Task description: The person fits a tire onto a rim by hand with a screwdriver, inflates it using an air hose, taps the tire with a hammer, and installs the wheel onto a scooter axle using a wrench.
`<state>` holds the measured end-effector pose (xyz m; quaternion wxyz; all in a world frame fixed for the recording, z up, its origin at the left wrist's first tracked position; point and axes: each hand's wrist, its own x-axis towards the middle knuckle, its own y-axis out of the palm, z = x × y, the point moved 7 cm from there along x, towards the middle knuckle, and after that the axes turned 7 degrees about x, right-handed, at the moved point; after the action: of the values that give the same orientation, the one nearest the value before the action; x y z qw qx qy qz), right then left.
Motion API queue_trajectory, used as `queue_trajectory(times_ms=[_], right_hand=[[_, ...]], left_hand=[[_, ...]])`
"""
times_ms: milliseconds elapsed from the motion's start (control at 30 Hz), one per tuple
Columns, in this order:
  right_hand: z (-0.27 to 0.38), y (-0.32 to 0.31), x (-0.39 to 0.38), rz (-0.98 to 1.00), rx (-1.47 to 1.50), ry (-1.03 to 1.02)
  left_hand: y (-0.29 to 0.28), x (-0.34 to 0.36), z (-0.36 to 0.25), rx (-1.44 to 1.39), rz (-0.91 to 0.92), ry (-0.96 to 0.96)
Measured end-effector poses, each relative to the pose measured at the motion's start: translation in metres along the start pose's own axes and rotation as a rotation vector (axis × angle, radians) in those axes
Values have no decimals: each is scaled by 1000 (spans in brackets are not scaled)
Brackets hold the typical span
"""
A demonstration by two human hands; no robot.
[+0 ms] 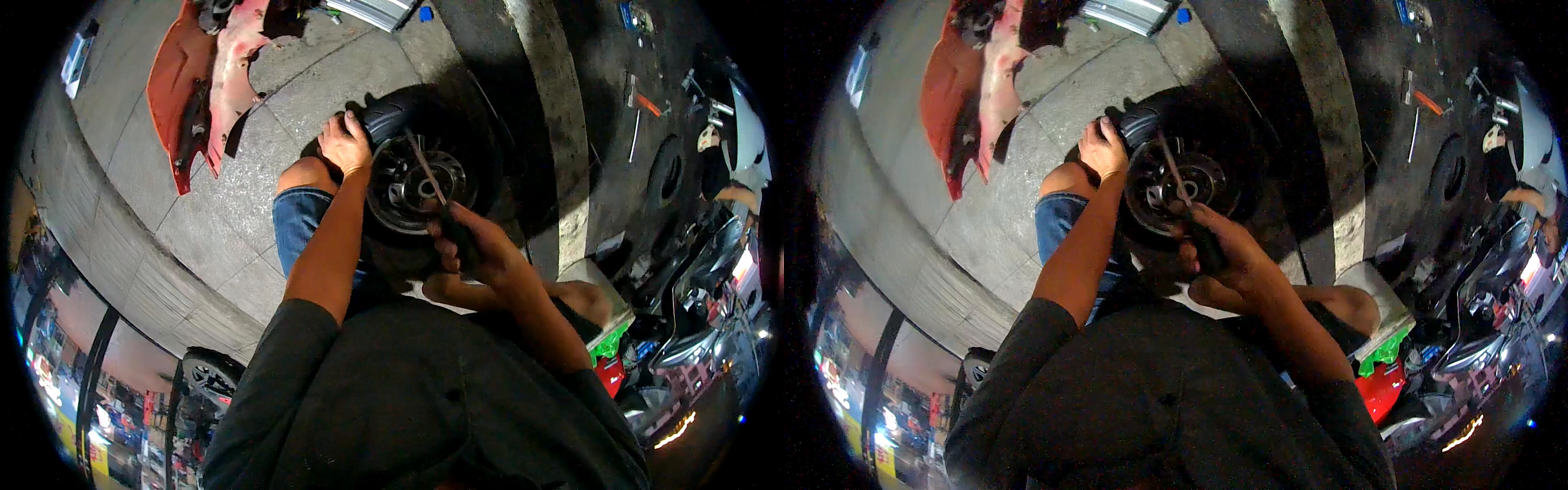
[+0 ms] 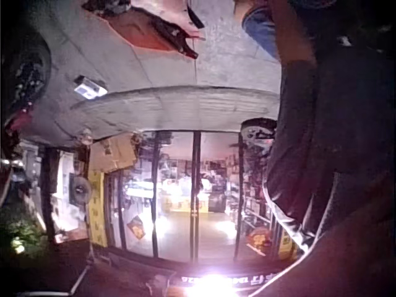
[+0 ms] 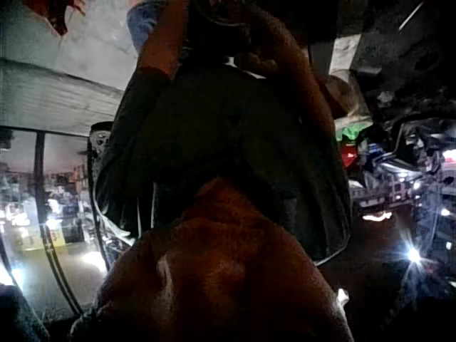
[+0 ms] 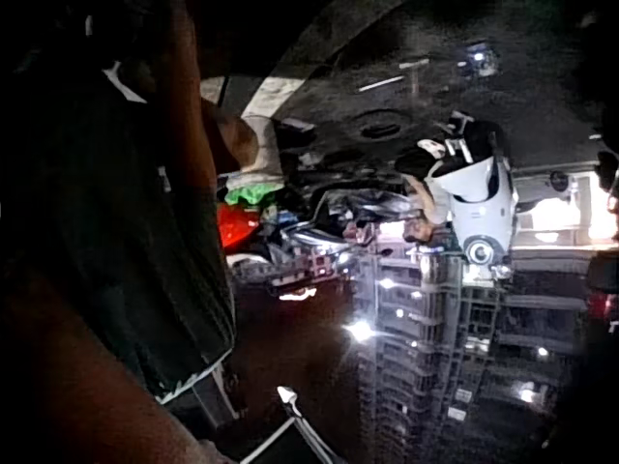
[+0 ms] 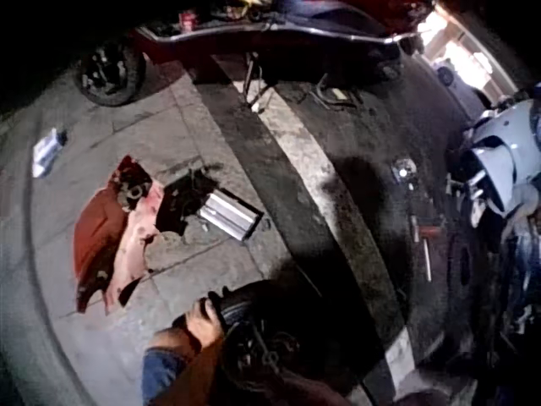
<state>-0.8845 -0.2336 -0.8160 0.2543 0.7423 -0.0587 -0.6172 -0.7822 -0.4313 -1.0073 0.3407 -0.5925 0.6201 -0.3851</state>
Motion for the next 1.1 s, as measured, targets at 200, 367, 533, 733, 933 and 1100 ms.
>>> queue_trajectory(times_ms=[200, 367, 533, 733, 933, 1100], right_hand=[[-17, -60, 3, -284, -195, -192], [-44, -101, 32, -258, -222, -224], [-39, -99, 32, -429, -235, -278], [-31, -134, 70, -546, -500, -480], [-41, -145, 94, -529, -539, -598], [-47, -141, 104, -470, -414, -538]], left_hand=[[1, 2, -1, 41, 5, -6], [8, 5, -3, 37, 47, -11], [7, 2, 2, 46, 56, -19], [6, 2, 1, -2, 70, -23], [11, 2, 5, 57, 100, -36], [6, 0, 3, 26, 90, -39]])
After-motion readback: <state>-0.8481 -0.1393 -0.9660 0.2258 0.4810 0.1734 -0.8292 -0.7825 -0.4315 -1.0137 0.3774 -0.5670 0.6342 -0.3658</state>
